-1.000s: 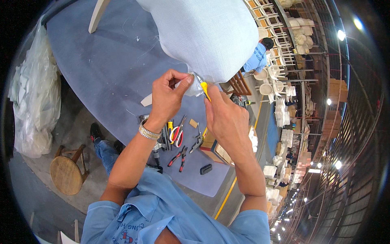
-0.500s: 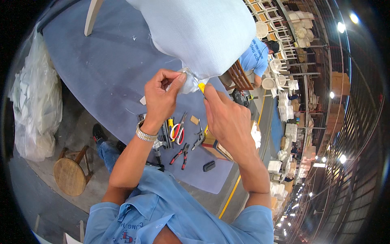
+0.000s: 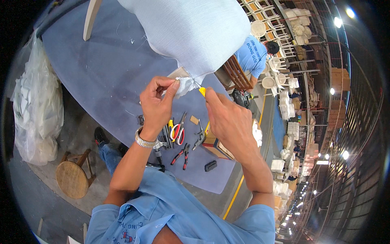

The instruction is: The person staples white fabric onto a wooden chair frame using a pneumatic staple gun, then trims excess fabric with a utility knife and scissors. The person repeatedly adjusts the fabric and re-staples edges to secure the upholstery.

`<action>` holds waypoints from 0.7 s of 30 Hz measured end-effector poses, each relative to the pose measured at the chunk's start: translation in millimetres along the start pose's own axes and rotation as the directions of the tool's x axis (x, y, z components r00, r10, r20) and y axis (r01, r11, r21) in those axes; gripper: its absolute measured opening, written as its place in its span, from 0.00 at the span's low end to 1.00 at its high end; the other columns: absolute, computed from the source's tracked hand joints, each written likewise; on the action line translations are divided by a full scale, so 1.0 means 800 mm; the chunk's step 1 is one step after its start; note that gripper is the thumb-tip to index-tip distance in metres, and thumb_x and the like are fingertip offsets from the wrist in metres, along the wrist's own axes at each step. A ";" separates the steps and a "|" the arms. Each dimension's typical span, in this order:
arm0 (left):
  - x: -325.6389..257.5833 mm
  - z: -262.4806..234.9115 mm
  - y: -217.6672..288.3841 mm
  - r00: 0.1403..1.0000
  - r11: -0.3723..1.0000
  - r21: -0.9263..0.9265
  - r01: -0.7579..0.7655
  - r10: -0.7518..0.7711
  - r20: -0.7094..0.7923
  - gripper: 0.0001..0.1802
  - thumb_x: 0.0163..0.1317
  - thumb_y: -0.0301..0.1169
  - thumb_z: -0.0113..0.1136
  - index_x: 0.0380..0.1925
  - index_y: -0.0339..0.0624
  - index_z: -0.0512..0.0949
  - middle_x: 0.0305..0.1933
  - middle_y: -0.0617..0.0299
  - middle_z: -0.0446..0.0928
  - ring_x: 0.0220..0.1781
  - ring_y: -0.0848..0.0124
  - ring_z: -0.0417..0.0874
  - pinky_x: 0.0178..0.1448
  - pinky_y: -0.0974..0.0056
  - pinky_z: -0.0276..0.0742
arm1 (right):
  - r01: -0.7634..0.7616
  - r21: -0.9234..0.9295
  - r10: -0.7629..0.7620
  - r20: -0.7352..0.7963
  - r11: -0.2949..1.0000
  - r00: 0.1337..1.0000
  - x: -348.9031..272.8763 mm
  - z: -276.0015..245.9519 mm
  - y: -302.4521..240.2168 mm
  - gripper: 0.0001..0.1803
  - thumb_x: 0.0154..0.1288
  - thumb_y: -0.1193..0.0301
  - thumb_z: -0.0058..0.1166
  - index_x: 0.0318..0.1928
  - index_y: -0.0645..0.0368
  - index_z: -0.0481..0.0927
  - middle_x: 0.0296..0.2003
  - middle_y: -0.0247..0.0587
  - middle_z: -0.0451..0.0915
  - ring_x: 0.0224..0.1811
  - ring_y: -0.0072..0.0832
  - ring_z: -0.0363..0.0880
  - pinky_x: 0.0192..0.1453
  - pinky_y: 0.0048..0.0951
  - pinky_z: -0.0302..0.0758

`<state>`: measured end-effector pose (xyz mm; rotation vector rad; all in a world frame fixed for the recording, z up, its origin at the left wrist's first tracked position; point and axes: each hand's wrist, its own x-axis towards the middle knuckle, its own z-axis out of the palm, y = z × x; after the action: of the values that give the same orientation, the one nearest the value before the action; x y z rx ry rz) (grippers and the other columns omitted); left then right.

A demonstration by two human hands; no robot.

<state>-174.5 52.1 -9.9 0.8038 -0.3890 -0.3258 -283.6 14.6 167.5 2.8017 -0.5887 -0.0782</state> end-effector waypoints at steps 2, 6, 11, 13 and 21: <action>-0.003 0.000 0.001 0.999 0.999 0.012 -0.036 0.036 0.005 0.05 0.67 0.23 0.67 0.38 0.33 0.80 0.38 0.60 0.82 0.40 0.78 0.80 0.49 0.71 0.78 | 0.041 -0.027 -0.041 -0.007 0.999 0.999 -0.006 -0.003 0.006 0.15 0.71 0.69 0.56 0.54 0.56 0.72 0.35 0.41 0.82 0.29 0.39 0.84 0.30 0.40 0.78; -0.007 0.004 0.008 0.998 0.997 -0.024 0.068 -0.068 0.008 0.09 0.68 0.24 0.66 0.44 0.33 0.79 0.42 0.59 0.81 0.44 0.77 0.81 0.52 0.70 0.77 | -0.052 0.642 0.240 -0.208 0.765 0.948 -0.020 0.027 0.031 0.14 0.75 0.65 0.54 0.55 0.55 0.73 0.40 0.42 0.85 0.32 0.32 0.86 0.34 0.36 0.81; -0.006 0.019 0.003 0.997 0.989 0.146 -0.029 0.019 0.068 0.15 0.68 0.28 0.66 0.52 0.35 0.77 0.49 0.57 0.79 0.51 0.73 0.80 0.57 0.67 0.76 | 0.315 0.947 0.684 -0.187 -0.065 0.705 0.016 0.136 0.047 0.15 0.78 0.59 0.50 0.53 0.57 0.74 0.53 0.46 0.83 0.46 0.32 0.85 0.47 0.38 0.83; 0.000 0.024 0.007 0.994 0.967 0.241 -0.086 0.066 0.092 0.16 0.68 0.28 0.66 0.52 0.35 0.77 0.50 0.57 0.79 0.52 0.72 0.80 0.58 0.67 0.75 | 0.362 0.839 0.742 0.071 -0.406 0.666 0.044 0.184 0.020 0.17 0.79 0.58 0.48 0.56 0.57 0.73 0.58 0.47 0.79 0.53 0.32 0.82 0.56 0.40 0.80; 0.017 0.000 0.011 0.996 0.971 0.237 -0.019 -0.004 0.093 0.11 0.67 0.25 0.65 0.47 0.34 0.79 0.49 0.56 0.84 0.50 0.72 0.82 0.57 0.66 0.77 | 0.330 0.594 0.549 0.234 -0.734 0.802 0.075 0.221 -0.069 0.23 0.83 0.56 0.37 0.68 0.55 0.67 0.60 0.43 0.76 0.62 0.36 0.77 0.64 0.41 0.76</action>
<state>-161.8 51.9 -0.6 1.0240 -0.5255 -0.3140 -226.5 -6.5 -17.3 -0.7668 0.5202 -0.9474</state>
